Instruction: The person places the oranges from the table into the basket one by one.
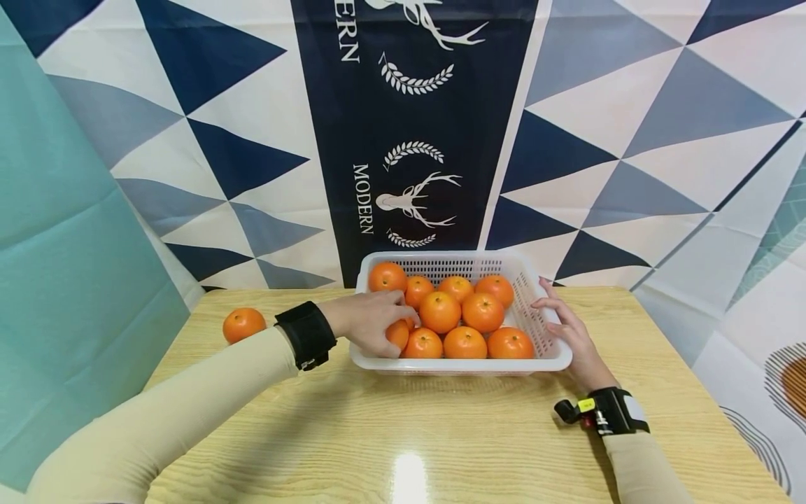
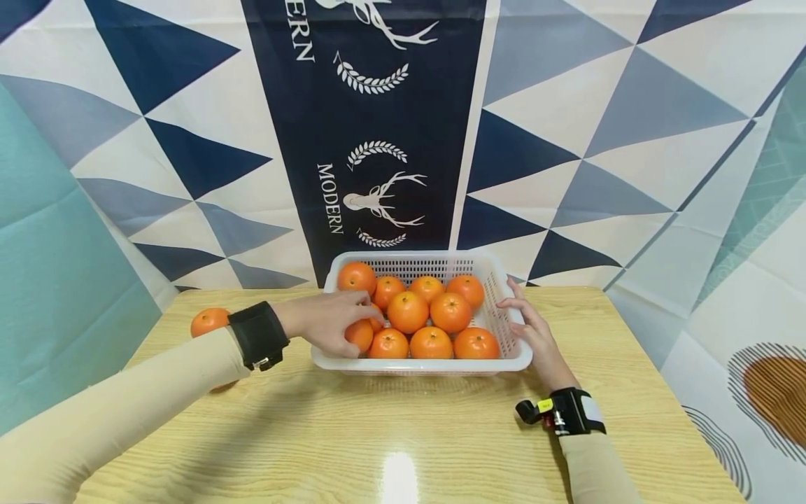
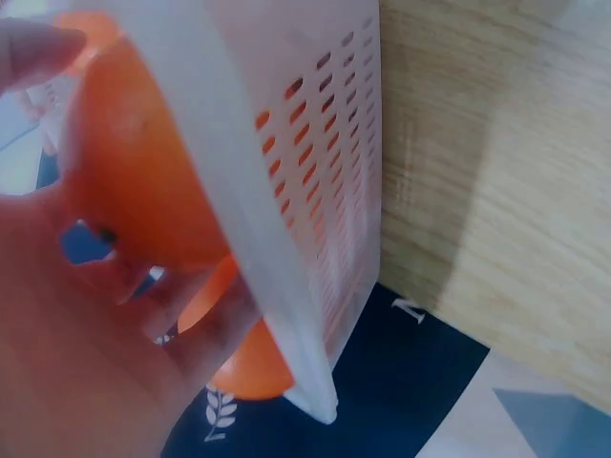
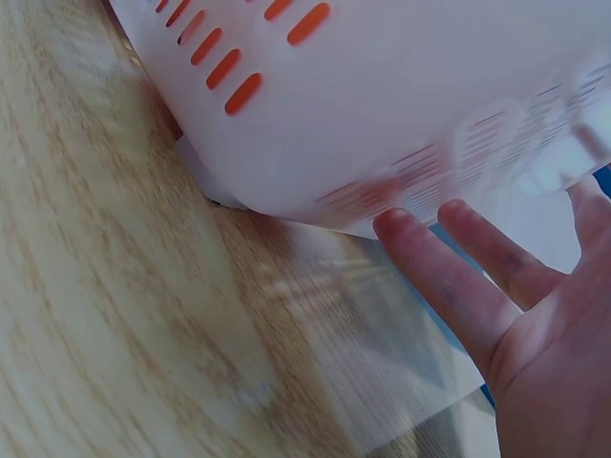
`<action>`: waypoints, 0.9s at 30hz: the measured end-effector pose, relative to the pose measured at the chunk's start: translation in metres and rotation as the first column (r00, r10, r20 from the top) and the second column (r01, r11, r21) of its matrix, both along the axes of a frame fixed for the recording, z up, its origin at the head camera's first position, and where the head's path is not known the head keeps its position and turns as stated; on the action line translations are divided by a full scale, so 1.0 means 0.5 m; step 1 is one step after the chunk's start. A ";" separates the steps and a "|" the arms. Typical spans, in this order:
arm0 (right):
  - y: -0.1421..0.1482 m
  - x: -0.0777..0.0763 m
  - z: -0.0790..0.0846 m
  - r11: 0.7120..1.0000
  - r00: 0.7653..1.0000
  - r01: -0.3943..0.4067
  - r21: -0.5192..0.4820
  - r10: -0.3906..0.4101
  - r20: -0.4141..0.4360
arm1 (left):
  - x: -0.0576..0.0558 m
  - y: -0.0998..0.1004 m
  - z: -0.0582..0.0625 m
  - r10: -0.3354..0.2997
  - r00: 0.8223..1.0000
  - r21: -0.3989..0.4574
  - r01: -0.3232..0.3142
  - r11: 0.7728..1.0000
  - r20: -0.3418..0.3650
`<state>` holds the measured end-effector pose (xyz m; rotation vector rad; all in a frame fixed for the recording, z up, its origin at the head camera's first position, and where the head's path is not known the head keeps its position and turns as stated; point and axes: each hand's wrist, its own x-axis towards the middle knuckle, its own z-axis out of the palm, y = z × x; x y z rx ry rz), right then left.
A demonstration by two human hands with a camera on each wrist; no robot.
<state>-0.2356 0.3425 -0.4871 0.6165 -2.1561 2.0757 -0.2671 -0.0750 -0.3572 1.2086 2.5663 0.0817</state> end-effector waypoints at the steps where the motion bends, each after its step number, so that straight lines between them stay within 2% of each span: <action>1: 0.000 0.000 -0.001 1.000 1.000 -0.001 0.002 0.001 0.002 | -0.001 -0.003 0.004 -0.002 1.000 0.003 0.002 1.000 -0.005; 12: -0.001 -0.001 -0.003 1.000 1.000 -0.005 -0.003 0.005 -0.011 | -0.009 -0.030 0.086 0.027 0.996 0.065 -0.022 0.998 -0.079; 16: 0.000 -0.001 -0.003 1.000 1.000 -0.004 -0.011 0.004 -0.015 | -0.010 -0.039 0.094 0.044 0.996 0.078 -0.039 0.996 -0.074; 21: 0.000 -0.001 -0.004 1.000 1.000 0.000 -0.003 0.000 -0.003 | -0.016 -0.060 0.095 0.081 0.993 0.138 -0.069 0.988 -0.082; 27: -0.001 -0.002 -0.004 1.000 1.000 0.005 -0.012 -0.005 -0.005 | -0.036 -0.114 0.086 0.137 0.985 0.178 -0.117 0.977 -0.105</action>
